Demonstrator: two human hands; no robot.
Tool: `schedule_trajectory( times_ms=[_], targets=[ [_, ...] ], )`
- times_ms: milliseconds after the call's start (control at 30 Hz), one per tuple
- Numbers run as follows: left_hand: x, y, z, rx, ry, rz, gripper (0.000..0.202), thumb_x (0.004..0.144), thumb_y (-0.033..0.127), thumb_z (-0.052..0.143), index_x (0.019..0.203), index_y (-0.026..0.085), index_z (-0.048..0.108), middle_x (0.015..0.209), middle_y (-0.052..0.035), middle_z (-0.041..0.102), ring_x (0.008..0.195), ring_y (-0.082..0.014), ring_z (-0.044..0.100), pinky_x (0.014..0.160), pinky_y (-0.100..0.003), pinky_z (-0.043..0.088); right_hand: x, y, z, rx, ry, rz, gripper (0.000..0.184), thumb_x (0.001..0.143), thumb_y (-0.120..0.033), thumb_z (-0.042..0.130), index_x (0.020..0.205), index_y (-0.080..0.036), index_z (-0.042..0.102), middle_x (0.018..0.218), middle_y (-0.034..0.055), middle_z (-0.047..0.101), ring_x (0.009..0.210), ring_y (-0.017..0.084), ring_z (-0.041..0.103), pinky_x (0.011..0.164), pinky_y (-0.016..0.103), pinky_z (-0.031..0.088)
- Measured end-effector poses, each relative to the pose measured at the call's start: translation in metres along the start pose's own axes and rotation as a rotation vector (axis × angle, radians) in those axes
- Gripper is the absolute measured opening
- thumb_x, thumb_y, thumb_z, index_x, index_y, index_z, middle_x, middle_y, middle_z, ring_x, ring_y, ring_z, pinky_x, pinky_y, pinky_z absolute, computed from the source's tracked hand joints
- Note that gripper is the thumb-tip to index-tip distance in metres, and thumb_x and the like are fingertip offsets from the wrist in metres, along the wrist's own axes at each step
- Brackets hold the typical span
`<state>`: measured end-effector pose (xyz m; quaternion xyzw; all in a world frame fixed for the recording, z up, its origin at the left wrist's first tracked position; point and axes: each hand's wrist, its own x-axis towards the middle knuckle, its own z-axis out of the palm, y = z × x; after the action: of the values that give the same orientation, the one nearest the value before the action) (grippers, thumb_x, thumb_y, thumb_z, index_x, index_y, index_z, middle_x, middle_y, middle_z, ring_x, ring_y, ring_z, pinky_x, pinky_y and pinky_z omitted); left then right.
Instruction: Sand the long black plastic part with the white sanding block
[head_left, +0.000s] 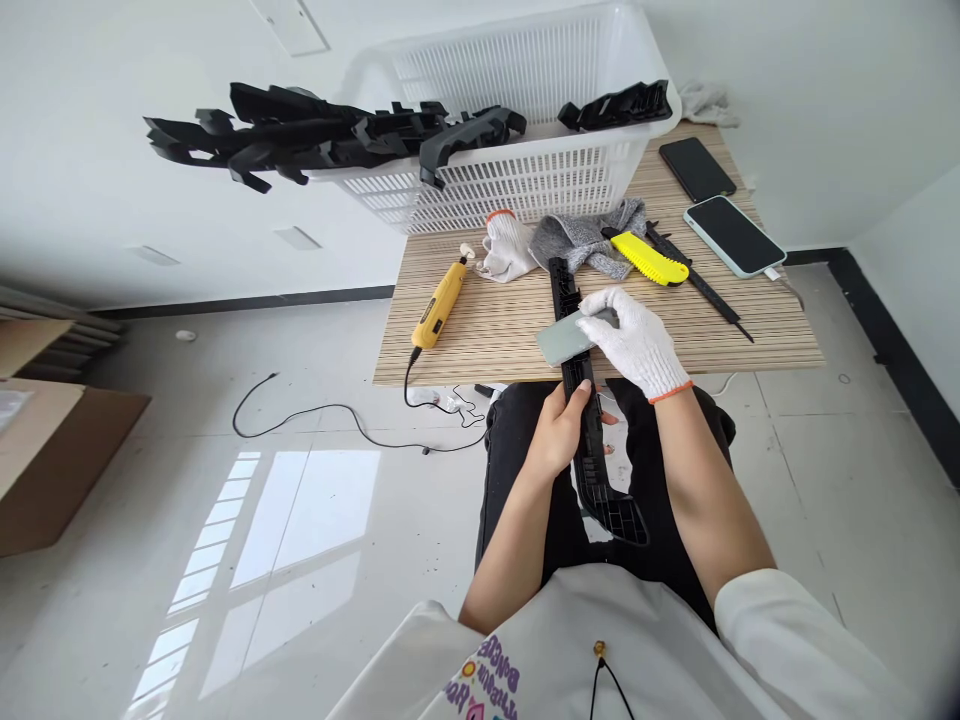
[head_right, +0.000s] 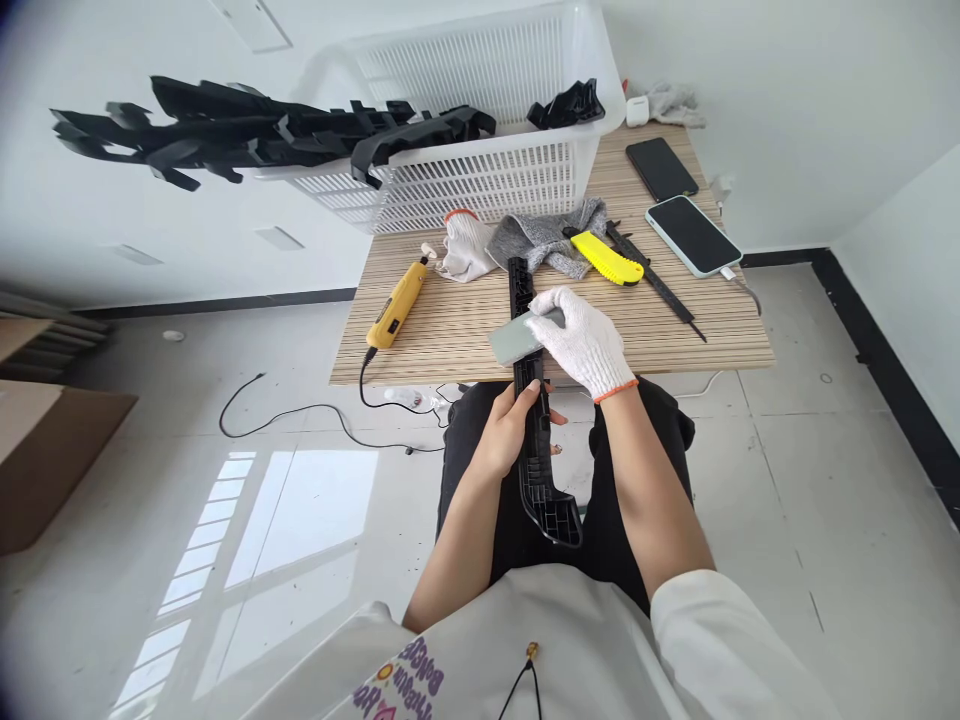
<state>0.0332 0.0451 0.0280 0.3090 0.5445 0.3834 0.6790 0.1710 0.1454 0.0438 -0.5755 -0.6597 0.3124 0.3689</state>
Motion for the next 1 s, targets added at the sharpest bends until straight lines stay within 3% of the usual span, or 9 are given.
schedule_trajectory(
  times_ms=[133, 233, 367, 500, 633, 767, 900, 1000],
  targets=[
    [0.001, -0.002, -0.001, 0.002, -0.001, 0.005, 0.037, 0.094, 0.055, 0.058, 0.098, 0.018, 0.057, 0.066, -0.0023, 0.071, 0.044, -0.0154, 0.06, 0.044, -0.033, 0.06, -0.001, -0.003, 0.002, -0.085, 0.148, 0.033, 0.02, 0.087, -0.039, 0.061, 0.102, -0.026, 0.066, 0.112, 0.0023, 0.075, 0.102, 0.025, 0.069, 0.097, 0.044, 0.05],
    [0.002, -0.004, -0.002, -0.002, 0.004, 0.013, 0.037, 0.093, 0.055, 0.059, 0.099, 0.019, 0.055, 0.066, -0.0026, 0.071, 0.046, -0.0163, 0.062, 0.046, -0.032, 0.06, -0.005, -0.004, 0.005, -0.163, 0.102, -0.018, 0.019, 0.087, -0.04, 0.062, 0.101, -0.028, 0.067, 0.111, 0.001, 0.076, 0.102, 0.026, 0.069, 0.093, 0.042, 0.051],
    [0.001, -0.003, -0.002, -0.004, -0.008, 0.019, 0.034, 0.095, 0.053, 0.055, 0.098, 0.019, 0.052, 0.064, -0.0015, 0.071, 0.042, -0.0164, 0.061, 0.043, -0.032, 0.059, -0.011, -0.006, 0.011, -0.281, 0.235, 0.017, 0.026, 0.093, -0.044, 0.057, 0.109, -0.026, 0.066, 0.11, 0.004, 0.076, 0.097, 0.027, 0.07, 0.088, 0.041, 0.051],
    [0.0, -0.002, -0.002, -0.01, -0.013, 0.028, 0.036, 0.094, 0.054, 0.056, 0.101, 0.019, 0.053, 0.063, -0.0011, 0.07, 0.04, -0.0166, 0.061, 0.04, -0.029, 0.055, -0.014, -0.008, 0.018, -0.392, 0.182, -0.104, 0.032, 0.098, -0.046, 0.052, 0.117, -0.025, 0.066, 0.112, 0.0048, 0.076, 0.095, 0.027, 0.071, 0.085, 0.04, 0.051],
    [0.0, -0.002, -0.002, -0.002, -0.009, 0.016, 0.036, 0.093, 0.055, 0.057, 0.097, 0.02, 0.052, 0.062, -0.0001, 0.068, 0.039, -0.0164, 0.061, 0.04, -0.029, 0.055, -0.013, -0.009, 0.02, -0.401, 0.286, -0.003, 0.034, 0.097, -0.046, 0.052, 0.118, -0.023, 0.065, 0.111, 0.0065, 0.076, 0.092, 0.027, 0.072, 0.084, 0.04, 0.052],
    [0.0, -0.003, -0.003, -0.003, -0.004, 0.029, 0.038, 0.093, 0.056, 0.058, 0.101, 0.019, 0.053, 0.063, -0.0006, 0.069, 0.041, -0.0154, 0.061, 0.042, -0.028, 0.055, -0.014, -0.009, 0.02, -0.361, 0.16, -0.108, 0.035, 0.096, -0.049, 0.053, 0.118, -0.026, 0.066, 0.115, 0.0054, 0.076, 0.097, 0.027, 0.071, 0.087, 0.039, 0.052],
    [-0.001, -0.004, -0.004, 0.008, -0.007, 0.019, 0.037, 0.095, 0.056, 0.055, 0.1, 0.02, 0.051, 0.062, -0.0007, 0.069, 0.04, -0.0164, 0.06, 0.044, -0.031, 0.058, -0.014, -0.01, 0.018, -0.293, 0.268, -0.008, 0.037, 0.095, -0.05, 0.053, 0.12, -0.025, 0.064, 0.119, 0.0072, 0.075, 0.101, 0.029, 0.071, 0.091, 0.043, 0.052],
    [-0.001, -0.003, -0.003, 0.016, -0.005, 0.02, 0.035, 0.095, 0.055, 0.055, 0.102, 0.02, 0.052, 0.061, 0.0007, 0.068, 0.042, -0.016, 0.061, 0.046, -0.031, 0.059, -0.013, -0.01, 0.015, -0.266, 0.122, -0.043, 0.035, 0.092, -0.05, 0.057, 0.117, -0.027, 0.066, 0.115, 0.0054, 0.076, 0.101, 0.03, 0.071, 0.092, 0.044, 0.052]
  ],
)
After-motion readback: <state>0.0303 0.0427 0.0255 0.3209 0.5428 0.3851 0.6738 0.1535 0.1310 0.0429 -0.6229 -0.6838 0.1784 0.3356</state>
